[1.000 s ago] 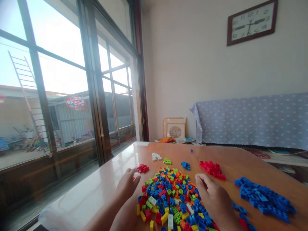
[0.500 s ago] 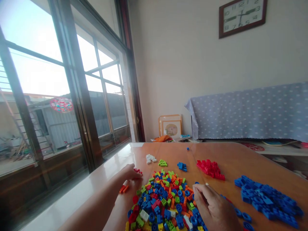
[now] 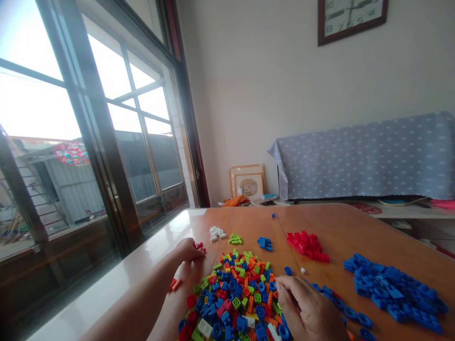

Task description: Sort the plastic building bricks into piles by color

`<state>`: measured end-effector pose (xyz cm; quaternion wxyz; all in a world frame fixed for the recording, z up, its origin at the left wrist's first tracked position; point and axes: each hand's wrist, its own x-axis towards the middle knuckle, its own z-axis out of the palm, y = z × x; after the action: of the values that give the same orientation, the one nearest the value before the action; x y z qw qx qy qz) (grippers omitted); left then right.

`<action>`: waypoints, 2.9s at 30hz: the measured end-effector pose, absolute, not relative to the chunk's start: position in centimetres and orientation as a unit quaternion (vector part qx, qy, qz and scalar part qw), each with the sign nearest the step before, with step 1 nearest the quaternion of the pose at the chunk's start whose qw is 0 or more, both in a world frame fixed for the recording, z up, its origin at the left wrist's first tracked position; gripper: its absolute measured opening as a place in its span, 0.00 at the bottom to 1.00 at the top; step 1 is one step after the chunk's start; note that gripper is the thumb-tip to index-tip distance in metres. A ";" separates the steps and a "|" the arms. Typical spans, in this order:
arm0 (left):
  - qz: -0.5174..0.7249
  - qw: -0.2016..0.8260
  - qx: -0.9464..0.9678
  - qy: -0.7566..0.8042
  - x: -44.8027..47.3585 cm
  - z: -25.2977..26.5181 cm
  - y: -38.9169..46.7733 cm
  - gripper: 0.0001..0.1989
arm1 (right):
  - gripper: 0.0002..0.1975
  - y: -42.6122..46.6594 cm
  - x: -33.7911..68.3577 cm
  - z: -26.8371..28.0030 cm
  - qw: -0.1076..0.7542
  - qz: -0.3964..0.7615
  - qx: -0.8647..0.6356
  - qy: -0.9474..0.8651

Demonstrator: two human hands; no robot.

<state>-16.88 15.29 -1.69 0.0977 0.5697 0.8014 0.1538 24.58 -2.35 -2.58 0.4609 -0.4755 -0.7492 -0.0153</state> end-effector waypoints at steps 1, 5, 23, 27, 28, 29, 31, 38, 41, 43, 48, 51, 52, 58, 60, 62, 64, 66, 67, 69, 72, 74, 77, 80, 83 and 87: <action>0.158 0.100 0.568 0.802 -16.8 -1.7 15.6 0.24 | 0.12 -2.4 24.6 -2.5 0.458 -0.016 -0.475 -0.751; 0.179 0.103 0.569 0.796 -16.4 -1.8 16.1 0.23 | 0.13 -2.5 24.5 -2.4 0.453 -0.019 -0.473 -0.755; 0.237 0.034 0.647 0.724 -13.4 1.4 9.1 0.12 | 0.17 -2.9 24.8 -2.0 0.454 0.050 -0.509 -0.730; 0.256 0.034 0.671 0.695 -10.4 1.7 4.6 0.14 | 0.17 -3.1 24.6 -1.7 0.447 0.069 -0.518 -0.726; 0.260 0.034 0.678 0.686 -9.6 1.8 3.2 0.15 | 0.17 -3.2 24.6 -1.6 0.444 0.074 -0.519 -0.726; 0.262 0.037 0.683 0.680 -8.6 1.9 1.8 0.16 | 0.17 -3.3 24.6 -1.6 0.441 0.079 -0.521 -0.727; 0.275 0.058 0.692 0.664 -6.9 2.2 -1.0 0.17 | 0.17 -3.4 24.6 -1.6 0.437 0.087 -0.521 -0.728; 0.297 0.095 0.708 0.633 -3.2 0.8 -6.4 0.18 | 0.17 -3.1 24.8 -2.3 0.414 0.084 -0.527 -0.737; 0.330 0.077 0.714 0.612 -3.0 -0.6 -6.4 0.17 | 0.19 -2.9 25.1 -2.2 0.415 0.080 -0.530 -0.735; 0.340 0.065 0.733 0.586 -2.9 -1.2 -6.4 0.13 | 0.19 -2.8 25.2 -2.0 0.414 0.075 -0.535 -0.733; 0.293 0.043 0.766 0.570 -2.5 -0.7 -6.8 0.09 | 0.20 -2.7 25.0 -1.9 0.350 0.067 -0.569 -0.741; 0.267 0.040 0.774 0.574 -2.4 -0.4 -7.0 0.08 | 0.18 -2.8 24.6 -2.2 0.304 0.068 -0.577 -0.755; 0.264 0.040 0.773 0.575 -2.4 -0.3 -7.0 0.08 | 0.17 -2.8 24.4 -2.3 0.290 0.072 -0.579 -0.758; 0.265 0.043 0.777 0.569 -2.4 -0.3 -6.8 0.10 | 0.15 -2.7 24.2 -2.5 0.238 0.098 -0.604 -0.754; 0.266 0.046 0.780 0.564 -2.3 -0.3 -6.8 0.12 | 0.14 -2.7 24.2 -2.4 0.246 0.101 -0.599 -0.755; 0.267 0.049 0.783 0.560 -2.3 -0.2 -6.8 0.14 | 0.14 -2.7 24.2 -2.3 0.252 0.103 -0.593 -0.758; 0.267 0.052 0.784 0.558 -2.3 -0.2 -6.8 0.14 | 0.14 -2.7 24.2 -2.4 0.255 0.104 -0.588 -0.760; 0.265 0.058 0.782 0.560 -2.3 -0.2 -6.9 0.13 | 0.14 -2.7 24.2 -2.5 0.256 0.104 -0.586 -0.761; 0.264 0.061 0.780 0.563 -2.3 -0.2 -6.9 0.11 | 0.13 -2.7 24.2 -2.6 0.258 0.104 -0.587 -0.760; 0.262 0.063 0.774 0.573 -2.4 -0.4 -6.9 0.10 | 0.13 -2.6 24.3 -2.6 0.264 0.103 -0.587 -0.758; 0.265 0.059 0.765 0.584 -2.5 -0.8 -6.8 0.14 | 0.13 -2.6 24.3 -2.5 0.280 0.100 -0.581 -0.758; 0.265 0.059 0.762 0.588 -2.6 -1.1 -6.7 0.16 | 0.13 -2.6 24.3 -2.5 0.288 0.094 -0.579 -0.757; 0.254 0.066 0.760 0.595 -2.6 -1.1 -6.8 0.16 | 0.13 -2.6 24.3 -2.4 0.296 0.086 -0.579 -0.755; 0.244 0.070 0.760 0.598 -2.5 -0.6 -7.0 0.14 | 0.14 -2.7 24.4 -2.5 0.301 0.082 -0.574 -0.757; 0.233 0.077 0.761 0.601 -2.3 0.0 -7.3 0.13 | 0.15 -2.8 24.3 -2.5 0.306 0.083 -0.567 -0.760; 0.233 0.079 0.763 0.598 -2.3 0.2 -7.3 0.14 | 0.15 -2.8 24.2 -2.5 0.314 0.079 -0.558 -0.764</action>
<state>-2.33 -7.35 0.24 0.0792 0.7627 0.5982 0.2327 24.23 -2.84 -2.47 0.3138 -0.5584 -0.7638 0.0791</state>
